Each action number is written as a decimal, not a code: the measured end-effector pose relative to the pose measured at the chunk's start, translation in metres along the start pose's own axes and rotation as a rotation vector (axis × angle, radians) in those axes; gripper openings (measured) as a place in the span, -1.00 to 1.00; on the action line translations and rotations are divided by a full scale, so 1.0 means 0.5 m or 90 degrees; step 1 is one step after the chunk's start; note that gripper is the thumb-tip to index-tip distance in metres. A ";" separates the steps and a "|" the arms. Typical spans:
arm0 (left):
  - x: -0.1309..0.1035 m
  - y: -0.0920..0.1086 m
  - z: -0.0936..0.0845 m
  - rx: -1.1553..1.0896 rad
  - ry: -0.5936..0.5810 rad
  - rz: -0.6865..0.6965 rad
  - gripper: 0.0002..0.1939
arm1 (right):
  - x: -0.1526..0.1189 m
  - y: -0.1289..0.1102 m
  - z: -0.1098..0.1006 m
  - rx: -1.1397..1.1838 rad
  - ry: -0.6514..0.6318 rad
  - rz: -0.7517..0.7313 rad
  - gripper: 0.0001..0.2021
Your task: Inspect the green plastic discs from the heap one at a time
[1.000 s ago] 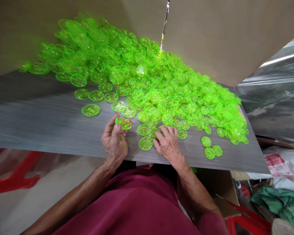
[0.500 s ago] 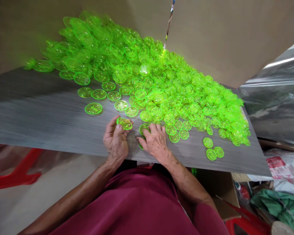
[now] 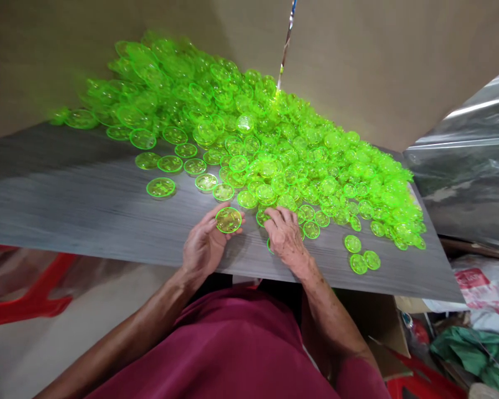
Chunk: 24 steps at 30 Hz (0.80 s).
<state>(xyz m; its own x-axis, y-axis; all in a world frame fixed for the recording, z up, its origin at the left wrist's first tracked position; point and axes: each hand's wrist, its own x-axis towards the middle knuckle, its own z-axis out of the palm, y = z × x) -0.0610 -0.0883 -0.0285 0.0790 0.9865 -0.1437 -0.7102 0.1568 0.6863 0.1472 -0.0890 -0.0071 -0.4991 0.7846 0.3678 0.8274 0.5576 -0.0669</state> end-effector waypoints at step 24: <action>-0.029 -0.026 0.039 0.029 -0.111 -0.099 -0.53 | -0.035 -0.072 -0.018 0.098 0.297 0.184 -0.67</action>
<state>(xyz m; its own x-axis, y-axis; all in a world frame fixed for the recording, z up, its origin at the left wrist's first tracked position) -0.0392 -0.1040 -0.0214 0.3076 0.9428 -0.1285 -0.6475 0.3063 0.6978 0.1286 -0.1254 -0.0026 -0.0623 0.7284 0.6823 0.8487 0.3983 -0.3478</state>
